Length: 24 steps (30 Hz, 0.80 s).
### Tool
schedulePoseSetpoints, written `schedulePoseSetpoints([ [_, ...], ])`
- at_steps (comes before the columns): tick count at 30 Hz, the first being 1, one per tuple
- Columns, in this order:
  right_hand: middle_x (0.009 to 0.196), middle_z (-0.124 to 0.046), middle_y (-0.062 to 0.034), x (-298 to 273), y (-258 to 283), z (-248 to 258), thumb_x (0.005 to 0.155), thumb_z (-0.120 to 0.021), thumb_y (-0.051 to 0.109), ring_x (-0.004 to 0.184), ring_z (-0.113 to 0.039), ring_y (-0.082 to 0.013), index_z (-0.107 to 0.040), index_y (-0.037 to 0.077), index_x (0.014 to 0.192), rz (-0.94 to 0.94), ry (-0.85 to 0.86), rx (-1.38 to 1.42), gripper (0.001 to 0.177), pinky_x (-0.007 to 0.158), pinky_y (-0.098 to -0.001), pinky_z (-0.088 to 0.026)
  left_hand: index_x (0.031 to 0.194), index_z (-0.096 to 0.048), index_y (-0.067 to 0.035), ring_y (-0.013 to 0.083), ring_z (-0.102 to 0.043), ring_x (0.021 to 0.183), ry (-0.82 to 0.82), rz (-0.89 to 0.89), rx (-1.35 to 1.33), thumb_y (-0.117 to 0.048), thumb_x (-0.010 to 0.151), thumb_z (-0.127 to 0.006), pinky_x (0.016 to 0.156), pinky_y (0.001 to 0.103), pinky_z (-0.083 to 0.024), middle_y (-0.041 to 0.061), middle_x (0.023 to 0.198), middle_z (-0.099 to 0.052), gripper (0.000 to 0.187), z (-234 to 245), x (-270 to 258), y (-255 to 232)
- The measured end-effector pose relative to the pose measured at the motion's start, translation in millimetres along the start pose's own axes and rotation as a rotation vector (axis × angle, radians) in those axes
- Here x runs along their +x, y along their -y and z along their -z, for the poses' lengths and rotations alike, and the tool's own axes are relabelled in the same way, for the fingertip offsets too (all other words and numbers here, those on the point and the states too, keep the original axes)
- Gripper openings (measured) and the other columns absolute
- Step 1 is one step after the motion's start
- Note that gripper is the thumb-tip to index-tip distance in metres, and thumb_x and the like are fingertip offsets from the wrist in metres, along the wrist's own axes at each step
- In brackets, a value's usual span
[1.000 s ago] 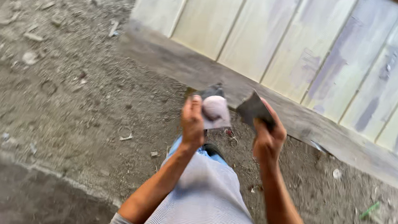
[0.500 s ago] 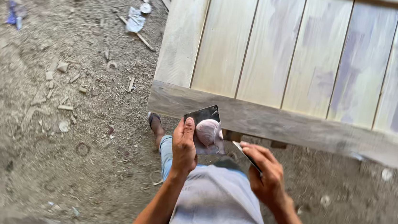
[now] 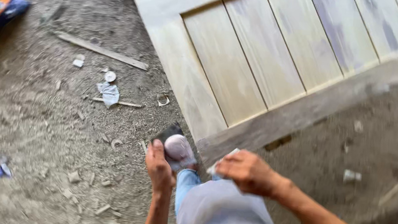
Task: The person applies wood filler to a wooden door using a putty knife, spreading it across the surface and into the gaps between planks. The person repeatedly scoops filler from a container and smooths it onto the door.
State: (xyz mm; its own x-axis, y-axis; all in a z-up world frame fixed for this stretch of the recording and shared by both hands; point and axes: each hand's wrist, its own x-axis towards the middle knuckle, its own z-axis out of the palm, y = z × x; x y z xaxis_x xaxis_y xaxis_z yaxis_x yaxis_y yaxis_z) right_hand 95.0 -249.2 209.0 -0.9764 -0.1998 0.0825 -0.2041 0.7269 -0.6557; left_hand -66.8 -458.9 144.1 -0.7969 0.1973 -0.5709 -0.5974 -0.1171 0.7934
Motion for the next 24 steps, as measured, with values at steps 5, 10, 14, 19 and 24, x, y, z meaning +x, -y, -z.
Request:
schedulePoseSetpoints([
  [5,0.116,-0.074,-0.0137,-19,-76,-10,0.088,-0.051,0.0,0.081,-0.073,-0.0205,-0.069,0.004,0.124,-0.803,-0.47,0.408,0.041,0.064,-0.0352,-0.063,0.113,-0.058,-0.004,0.0165,-0.068,0.077,0.095,0.003,-0.081,-0.03,0.109,-0.044,0.064,0.031,-0.06,0.007,0.095,-0.066,0.03,21,63,-42],
  [10,0.083,-0.064,-0.0114,-63,-182,-8,0.09,-0.055,0.004,0.054,-0.045,-0.0199,-0.065,0.001,0.132,-1.292,-0.999,0.407,0.043,0.041,-0.0379,-0.035,0.111,-0.059,-0.002,0.0142,-0.065,0.073,0.202,0.063,0.081,-0.031,0.11,-0.047,0.06,0.029,-0.057,0.006,0.092,-0.065,0.032,26,106,-41],
  [14,0.089,-0.064,-0.0093,-91,-260,-6,0.09,-0.057,0.003,0.072,-0.056,-0.0145,-0.066,-0.007,0.115,-1.202,-1.263,0.221,0.028,0.061,-0.0314,-0.048,0.113,-0.058,-0.001,0.0154,-0.06,0.069,0.208,0.116,0.221,-0.031,0.112,-0.051,0.051,0.029,-0.049,0.006,0.091,-0.064,0.031,19,138,-40],
  [19,0.095,-0.071,-0.013,-93,-312,-10,0.089,-0.058,0.004,0.082,-0.067,-0.0208,-0.064,-0.005,0.107,-1.345,-1.376,0.077,0.022,0.072,-0.0349,-0.053,0.12,-0.061,0.002,0.0214,-0.071,0.079,0.26,0.223,0.317,-0.034,0.105,-0.046,0.063,0.034,-0.062,0.013,0.099,-0.07,0.042,-19,192,-70],
  [24,0.092,-0.071,-0.0182,-90,-343,-6,0.086,-0.056,0.008,0.08,-0.069,-0.0341,-0.063,-0.003,0.1,-1.792,-1.378,0.11,0.02,0.067,-0.0485,-0.053,0.123,-0.06,0.001,0.029,-0.076,0.085,0.298,0.3,0.454,-0.034,0.101,-0.044,0.071,0.039,-0.066,0.019,0.104,-0.073,0.044,-60,257,-90],
])
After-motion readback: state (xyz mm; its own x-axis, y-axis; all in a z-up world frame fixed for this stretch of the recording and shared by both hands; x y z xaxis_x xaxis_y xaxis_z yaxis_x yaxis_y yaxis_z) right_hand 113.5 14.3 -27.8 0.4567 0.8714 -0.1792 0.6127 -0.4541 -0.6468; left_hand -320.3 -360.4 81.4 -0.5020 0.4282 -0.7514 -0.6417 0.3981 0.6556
